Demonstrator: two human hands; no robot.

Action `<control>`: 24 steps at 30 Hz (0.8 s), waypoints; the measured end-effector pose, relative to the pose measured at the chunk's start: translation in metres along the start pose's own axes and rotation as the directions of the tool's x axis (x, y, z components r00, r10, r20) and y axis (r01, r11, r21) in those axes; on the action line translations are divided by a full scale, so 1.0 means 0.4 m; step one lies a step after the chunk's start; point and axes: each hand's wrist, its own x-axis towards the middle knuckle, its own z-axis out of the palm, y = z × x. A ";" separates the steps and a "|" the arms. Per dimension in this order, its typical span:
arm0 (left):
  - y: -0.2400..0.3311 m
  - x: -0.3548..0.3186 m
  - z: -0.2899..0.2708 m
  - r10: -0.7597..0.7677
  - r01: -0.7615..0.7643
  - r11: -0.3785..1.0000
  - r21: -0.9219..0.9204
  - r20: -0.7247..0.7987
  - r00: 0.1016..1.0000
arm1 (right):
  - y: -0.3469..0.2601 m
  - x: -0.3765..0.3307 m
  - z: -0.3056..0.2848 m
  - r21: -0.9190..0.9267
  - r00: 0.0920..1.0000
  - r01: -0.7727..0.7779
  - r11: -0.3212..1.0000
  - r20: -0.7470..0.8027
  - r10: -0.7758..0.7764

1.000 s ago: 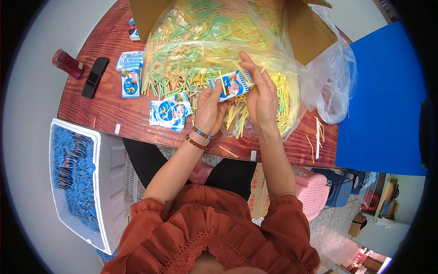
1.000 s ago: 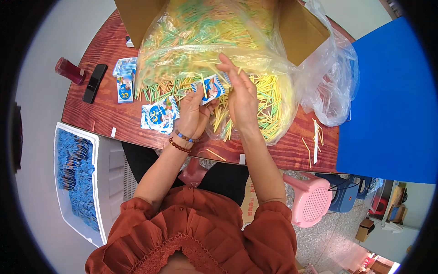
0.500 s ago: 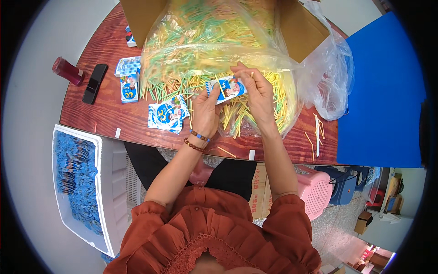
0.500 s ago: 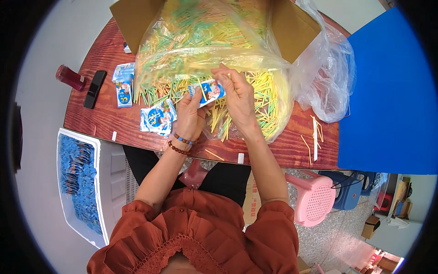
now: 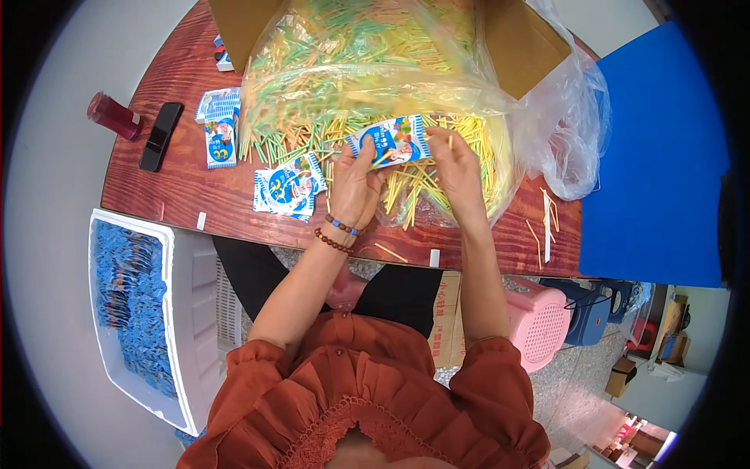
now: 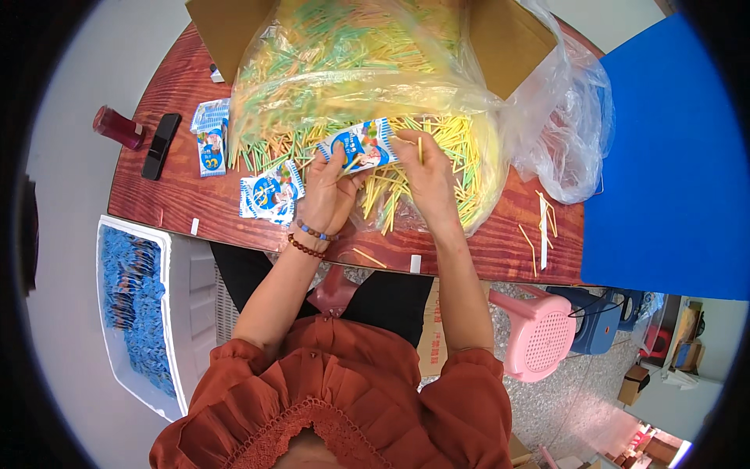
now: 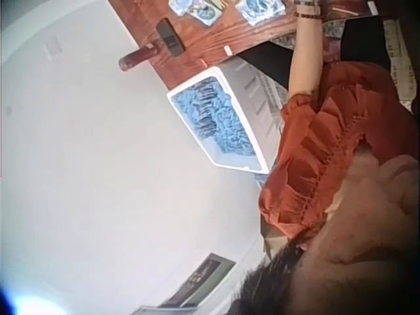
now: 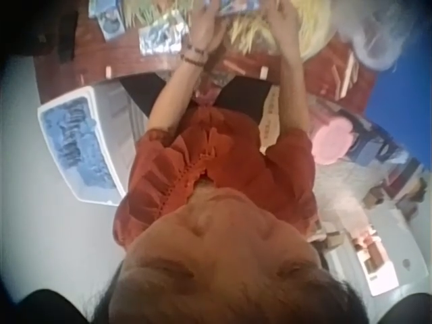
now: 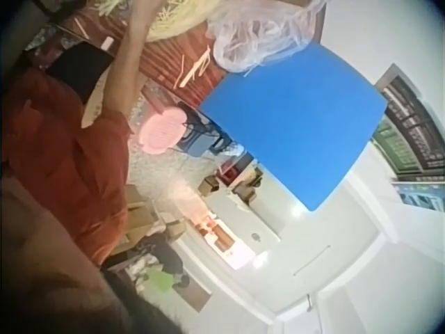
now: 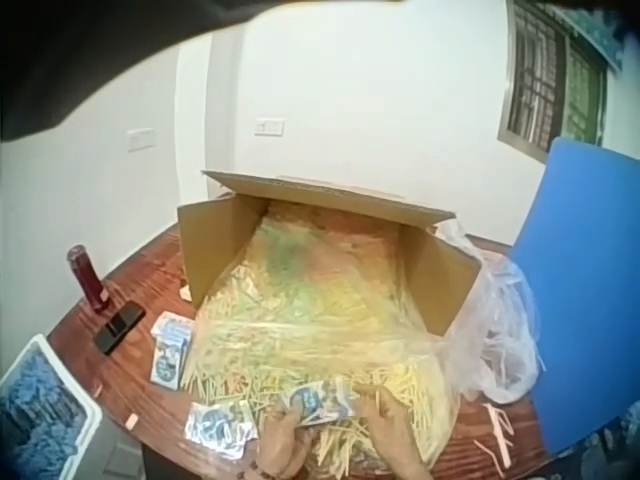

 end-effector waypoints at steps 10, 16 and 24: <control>0.052 -0.006 0.039 0.061 -0.168 0.849 0.501 0.223 0.973 | -0.087 0.063 -0.072 -0.041 0.863 0.191 0.981 0.483 -0.148; 0.075 -0.008 -0.003 -0.034 -0.017 0.904 0.428 0.111 0.993 | -0.024 0.063 -0.095 -0.146 0.947 0.084 0.986 0.320 -0.033; 0.089 -0.044 -0.088 -0.108 0.094 0.993 0.069 0.239 0.965 | 0.042 -0.030 -0.097 -0.842 0.897 0.425 0.331 0.441 -0.031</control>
